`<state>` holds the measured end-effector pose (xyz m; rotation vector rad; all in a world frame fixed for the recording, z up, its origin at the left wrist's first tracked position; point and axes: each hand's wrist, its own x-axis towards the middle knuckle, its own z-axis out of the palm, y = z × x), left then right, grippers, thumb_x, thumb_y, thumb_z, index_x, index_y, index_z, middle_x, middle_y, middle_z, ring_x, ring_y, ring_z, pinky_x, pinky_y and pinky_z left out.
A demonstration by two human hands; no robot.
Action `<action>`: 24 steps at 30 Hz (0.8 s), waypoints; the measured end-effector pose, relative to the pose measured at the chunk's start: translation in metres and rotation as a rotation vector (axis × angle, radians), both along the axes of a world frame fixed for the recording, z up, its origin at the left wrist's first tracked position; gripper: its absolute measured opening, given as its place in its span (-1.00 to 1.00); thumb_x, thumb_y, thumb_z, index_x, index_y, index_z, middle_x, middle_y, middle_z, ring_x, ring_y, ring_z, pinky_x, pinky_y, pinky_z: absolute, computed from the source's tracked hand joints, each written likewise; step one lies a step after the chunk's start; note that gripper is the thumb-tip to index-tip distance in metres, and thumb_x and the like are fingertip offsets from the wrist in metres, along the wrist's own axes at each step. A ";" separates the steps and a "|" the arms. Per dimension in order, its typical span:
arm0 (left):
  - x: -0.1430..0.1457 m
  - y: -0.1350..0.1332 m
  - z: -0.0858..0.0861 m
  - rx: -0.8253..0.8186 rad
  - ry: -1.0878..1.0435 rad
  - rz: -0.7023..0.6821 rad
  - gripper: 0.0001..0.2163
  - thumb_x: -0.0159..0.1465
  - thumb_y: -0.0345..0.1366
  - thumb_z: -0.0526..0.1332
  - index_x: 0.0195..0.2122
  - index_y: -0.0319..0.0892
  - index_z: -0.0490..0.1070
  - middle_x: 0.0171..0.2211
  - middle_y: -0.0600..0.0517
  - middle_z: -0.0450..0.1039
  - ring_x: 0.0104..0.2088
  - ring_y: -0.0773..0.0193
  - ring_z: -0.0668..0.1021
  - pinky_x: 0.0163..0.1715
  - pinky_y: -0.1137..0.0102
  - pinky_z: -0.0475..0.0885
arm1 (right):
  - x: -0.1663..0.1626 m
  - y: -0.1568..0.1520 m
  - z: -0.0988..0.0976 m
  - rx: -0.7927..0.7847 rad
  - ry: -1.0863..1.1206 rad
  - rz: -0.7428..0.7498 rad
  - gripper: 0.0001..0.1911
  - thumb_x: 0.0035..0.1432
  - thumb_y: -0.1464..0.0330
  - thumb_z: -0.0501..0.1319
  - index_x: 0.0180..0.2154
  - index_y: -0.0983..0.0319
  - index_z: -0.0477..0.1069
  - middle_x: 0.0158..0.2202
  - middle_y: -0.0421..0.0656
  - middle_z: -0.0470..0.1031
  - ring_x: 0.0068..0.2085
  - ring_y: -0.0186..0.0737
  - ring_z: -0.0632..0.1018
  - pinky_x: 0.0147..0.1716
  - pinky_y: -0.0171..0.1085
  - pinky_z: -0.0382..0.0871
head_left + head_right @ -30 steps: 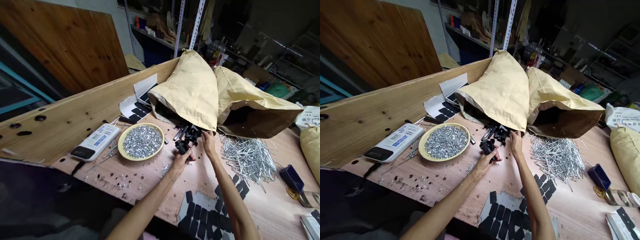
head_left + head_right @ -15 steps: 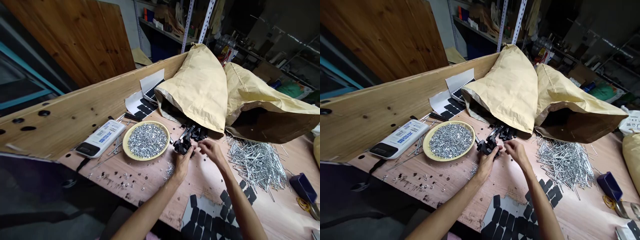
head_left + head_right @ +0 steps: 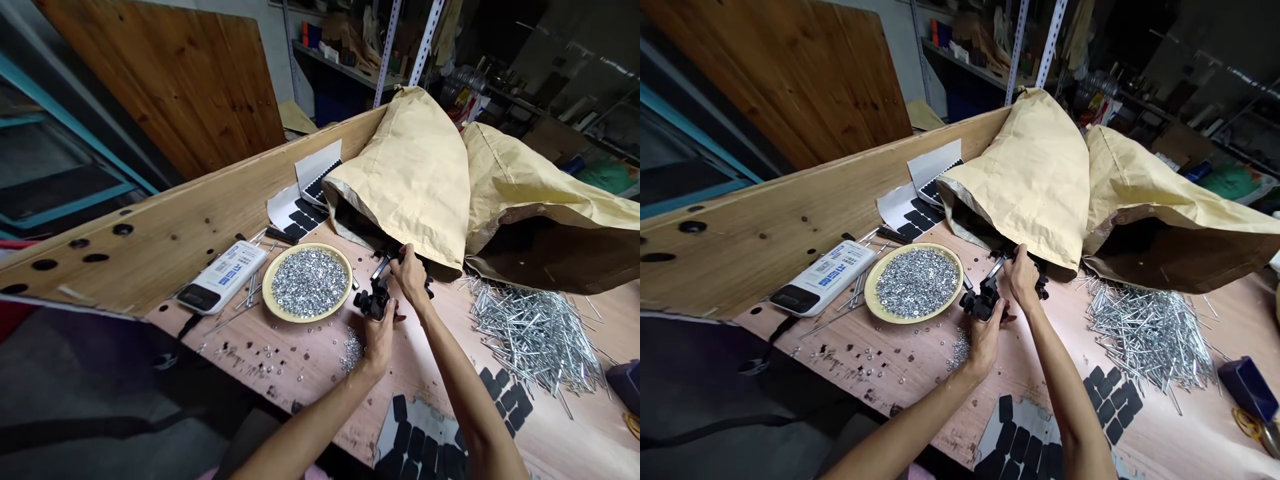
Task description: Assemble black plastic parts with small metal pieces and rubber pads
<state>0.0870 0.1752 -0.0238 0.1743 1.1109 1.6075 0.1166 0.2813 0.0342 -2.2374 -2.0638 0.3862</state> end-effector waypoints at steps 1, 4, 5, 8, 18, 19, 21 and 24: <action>0.000 -0.001 0.001 -0.010 0.009 0.014 -0.67 0.01 -0.18 0.37 -0.22 -0.21 0.48 -0.26 -0.06 0.53 -0.38 0.25 0.57 -0.55 0.43 0.53 | 0.002 -0.001 0.001 0.003 0.016 0.021 -0.72 0.18 0.35 0.02 -0.05 0.15 0.22 -0.26 -0.11 0.52 -0.20 -0.07 0.54 -0.29 -0.22 0.30; 0.001 -0.001 0.002 -0.026 0.023 0.023 -0.70 0.02 -0.19 0.36 -0.25 -0.23 0.47 -0.30 -0.06 0.53 -0.41 0.25 0.57 -0.58 0.44 0.52 | -0.002 -0.001 0.000 -0.085 -0.010 0.075 -0.78 0.20 0.21 0.02 -0.14 0.13 0.27 -0.27 -0.12 0.52 -0.18 -0.06 0.54 -0.29 -0.22 0.30; 0.001 0.000 0.002 -0.033 0.020 0.023 -0.71 0.02 -0.19 0.36 -0.28 -0.23 0.47 -0.33 -0.06 0.53 -0.43 0.25 0.57 -0.60 0.45 0.51 | -0.005 0.000 -0.001 -0.117 -0.036 0.074 -0.75 0.19 0.16 0.04 -0.16 0.14 0.27 -0.24 -0.09 0.52 -0.17 -0.04 0.54 -0.28 -0.21 0.31; 0.001 0.001 0.001 -0.043 0.021 0.030 -0.74 0.01 -0.18 0.36 -0.34 -0.23 0.46 -0.40 -0.04 0.51 -0.47 0.26 0.56 -0.64 0.45 0.49 | -0.017 0.006 -0.007 -0.149 -0.092 0.034 -0.65 0.10 0.14 0.14 -0.14 0.20 0.24 -0.15 0.02 0.50 -0.11 0.05 0.53 -0.23 -0.14 0.32; -0.001 0.003 -0.001 -0.053 -0.052 -0.064 -0.67 -0.04 -0.08 0.39 -0.39 -0.22 0.45 -0.48 0.01 0.48 -0.51 0.29 0.54 -0.61 0.47 0.44 | 0.032 -0.026 -0.006 0.228 0.546 -0.123 -0.78 0.00 0.37 0.11 -0.24 0.18 0.15 -0.37 -0.19 0.42 -0.37 -0.21 0.47 -0.36 -0.24 0.34; -0.001 0.003 0.000 -0.035 -0.081 -0.098 -0.65 -0.05 -0.06 0.39 -0.36 -0.23 0.46 -0.47 0.00 0.49 -0.48 0.28 0.55 -0.58 0.45 0.46 | 0.040 -0.039 -0.007 0.292 0.700 -0.110 -0.79 0.01 0.34 0.11 -0.26 0.17 0.14 -0.39 -0.22 0.40 -0.40 -0.25 0.46 -0.39 -0.27 0.35; 0.001 0.000 0.002 0.046 -0.142 -0.185 -0.58 -0.07 -0.02 0.39 -0.29 -0.23 0.48 -0.39 -0.03 0.52 -0.40 0.24 0.57 -0.49 0.42 0.49 | 0.052 -0.070 -0.012 0.389 0.917 -0.083 -0.78 0.03 0.29 0.13 -0.28 0.15 0.13 -0.39 -0.25 0.36 -0.41 -0.30 0.43 -0.42 -0.30 0.36; 0.007 -0.010 0.008 0.143 -0.205 -0.313 -0.48 -0.14 0.05 0.41 -0.25 -0.23 0.51 -0.35 -0.05 0.55 -0.35 0.21 0.58 -0.38 0.39 0.49 | 0.062 -0.114 -0.028 0.546 0.951 -0.092 -0.75 0.02 0.22 0.20 -0.33 0.15 0.15 -0.39 -0.26 0.32 -0.40 -0.32 0.42 -0.39 -0.29 0.38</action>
